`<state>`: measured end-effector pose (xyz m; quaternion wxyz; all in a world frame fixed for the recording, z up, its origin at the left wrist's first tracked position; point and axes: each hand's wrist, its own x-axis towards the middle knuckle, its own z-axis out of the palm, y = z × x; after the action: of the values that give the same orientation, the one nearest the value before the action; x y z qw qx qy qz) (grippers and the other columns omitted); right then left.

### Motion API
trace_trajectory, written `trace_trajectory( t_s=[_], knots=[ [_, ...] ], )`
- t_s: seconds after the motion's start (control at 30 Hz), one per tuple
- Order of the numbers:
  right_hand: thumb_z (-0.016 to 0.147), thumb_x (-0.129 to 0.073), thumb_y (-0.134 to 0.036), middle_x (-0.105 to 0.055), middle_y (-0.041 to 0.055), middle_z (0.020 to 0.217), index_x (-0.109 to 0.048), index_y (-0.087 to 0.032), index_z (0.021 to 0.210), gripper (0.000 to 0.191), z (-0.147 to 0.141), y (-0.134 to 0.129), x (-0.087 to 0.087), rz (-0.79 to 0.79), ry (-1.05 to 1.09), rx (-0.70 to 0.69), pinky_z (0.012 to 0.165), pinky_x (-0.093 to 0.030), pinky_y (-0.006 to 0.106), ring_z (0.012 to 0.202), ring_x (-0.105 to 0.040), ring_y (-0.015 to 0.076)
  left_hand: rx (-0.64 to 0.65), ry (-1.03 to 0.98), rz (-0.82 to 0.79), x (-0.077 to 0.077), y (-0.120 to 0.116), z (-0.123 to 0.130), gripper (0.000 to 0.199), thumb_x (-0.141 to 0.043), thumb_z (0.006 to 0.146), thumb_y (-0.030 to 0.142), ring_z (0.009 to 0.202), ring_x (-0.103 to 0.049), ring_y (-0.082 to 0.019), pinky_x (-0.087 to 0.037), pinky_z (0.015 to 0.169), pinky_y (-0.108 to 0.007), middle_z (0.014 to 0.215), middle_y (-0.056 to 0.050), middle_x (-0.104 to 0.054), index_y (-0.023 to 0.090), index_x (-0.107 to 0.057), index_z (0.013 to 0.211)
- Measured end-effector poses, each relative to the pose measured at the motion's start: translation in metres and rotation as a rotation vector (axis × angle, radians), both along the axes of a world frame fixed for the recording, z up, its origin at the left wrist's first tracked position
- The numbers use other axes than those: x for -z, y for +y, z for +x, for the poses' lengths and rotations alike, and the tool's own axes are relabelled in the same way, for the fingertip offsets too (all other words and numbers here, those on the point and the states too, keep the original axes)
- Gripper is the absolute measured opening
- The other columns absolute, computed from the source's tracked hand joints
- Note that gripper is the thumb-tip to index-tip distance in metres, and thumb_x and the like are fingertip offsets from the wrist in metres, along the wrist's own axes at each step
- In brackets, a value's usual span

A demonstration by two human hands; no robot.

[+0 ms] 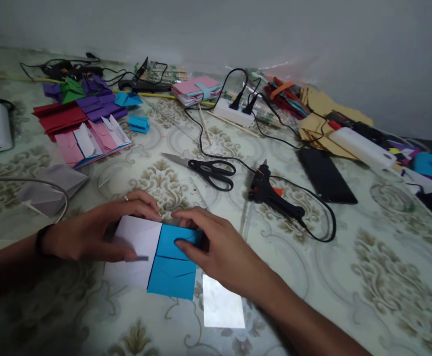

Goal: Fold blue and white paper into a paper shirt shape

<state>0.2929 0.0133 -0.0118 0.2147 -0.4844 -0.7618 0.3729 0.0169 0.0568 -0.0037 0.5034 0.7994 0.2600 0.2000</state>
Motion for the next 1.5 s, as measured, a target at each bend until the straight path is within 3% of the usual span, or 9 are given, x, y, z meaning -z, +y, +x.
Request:
trace_trajectory(
  t_s=[0.23,0.37,0.53,0.77,1.0,1.1,1.27,1.5],
  knots=[
    [0.100,-0.062,-0.031,-0.071,0.0063,0.119,-0.066,-0.027,0.123,0.023,0.004,0.003,0.002,0.116,-0.013,0.114,0.091,-0.057,0.038,0.107,-0.068,0.0235,-0.109,0.027,0.140,0.010,-0.005,0.004,0.042,-0.073,0.087,0.021,0.128,-0.055,-0.029,-0.048,0.110,-0.047,0.131,-0.009,-0.057,0.025,-0.062,0.128],
    [0.094,-0.071,-0.032,-0.060,0.0110,0.134,-0.063,-0.027,0.129,0.036,0.005,0.000,0.002,0.233,-0.056,0.012,0.109,-0.050,0.049,0.128,-0.058,0.0295,-0.251,0.077,0.275,0.021,-0.008,0.008,0.043,-0.067,0.085,0.012,0.126,-0.055,-0.027,-0.047,0.112,-0.044,0.128,-0.008,-0.058,0.021,-0.060,0.127],
    [0.084,-0.085,-0.035,-0.060,0.0114,0.134,-0.060,-0.028,0.137,0.060,0.003,-0.004,0.005,0.218,-0.193,-0.149,0.106,-0.050,0.054,0.126,-0.054,0.0333,-0.437,0.141,0.315,0.021,-0.010,0.010,0.030,-0.063,0.088,0.018,0.112,-0.062,-0.024,-0.051,0.100,-0.040,0.116,-0.007,-0.063,0.019,-0.062,0.118],
    [0.086,-0.080,-0.022,-0.063,0.0098,0.122,-0.063,-0.027,0.125,0.042,0.002,-0.006,0.002,0.230,-0.191,-0.181,0.099,-0.051,0.051,0.115,-0.056,0.0307,-0.535,0.156,0.265,0.014,-0.013,0.011,0.014,-0.055,0.089,0.023,0.095,-0.065,-0.021,-0.052,0.087,-0.035,0.098,-0.003,-0.069,0.020,-0.064,0.100],
    [0.091,-0.071,-0.013,-0.066,0.0080,0.113,-0.052,-0.026,0.109,0.030,0.001,-0.010,-0.003,0.206,-0.138,-0.180,0.092,-0.050,0.050,0.108,-0.059,0.0290,-0.592,0.116,0.235,0.015,-0.012,0.012,0.012,-0.054,0.093,0.025,0.090,-0.065,-0.019,-0.052,0.081,-0.033,0.095,-0.002,-0.069,0.020,-0.063,0.100],
    [0.094,-0.064,-0.013,-0.070,0.0063,0.111,-0.048,-0.028,0.107,0.025,0.000,-0.010,-0.002,0.252,-0.113,-0.195,0.099,-0.047,0.055,0.103,-0.064,0.0275,-0.615,0.090,0.213,0.016,-0.012,0.012,0.013,-0.053,0.093,0.025,0.092,-0.066,-0.020,-0.053,0.084,-0.033,0.099,-0.003,-0.068,0.020,-0.062,0.102],
    [0.096,-0.061,-0.013,-0.072,0.0092,0.121,-0.048,-0.027,0.104,0.021,0.001,-0.010,0.000,0.380,-0.165,-0.190,0.110,-0.041,0.059,0.113,-0.068,0.0274,-0.642,0.087,0.218,0.020,-0.013,0.011,0.014,-0.053,0.093,0.024,0.099,-0.066,-0.021,-0.053,0.090,-0.036,0.105,-0.005,-0.067,0.021,-0.060,0.105],
    [0.096,-0.066,-0.019,-0.060,0.0179,0.148,-0.062,-0.021,0.099,0.005,0.001,-0.010,-0.003,0.514,-0.191,-0.156,0.111,-0.044,0.060,0.134,-0.057,0.0347,-0.633,0.088,0.227,0.019,-0.012,0.012,0.011,-0.053,0.093,0.021,0.098,-0.065,-0.021,-0.053,0.088,-0.038,0.103,-0.004,-0.067,0.021,-0.060,0.101]
  ],
)
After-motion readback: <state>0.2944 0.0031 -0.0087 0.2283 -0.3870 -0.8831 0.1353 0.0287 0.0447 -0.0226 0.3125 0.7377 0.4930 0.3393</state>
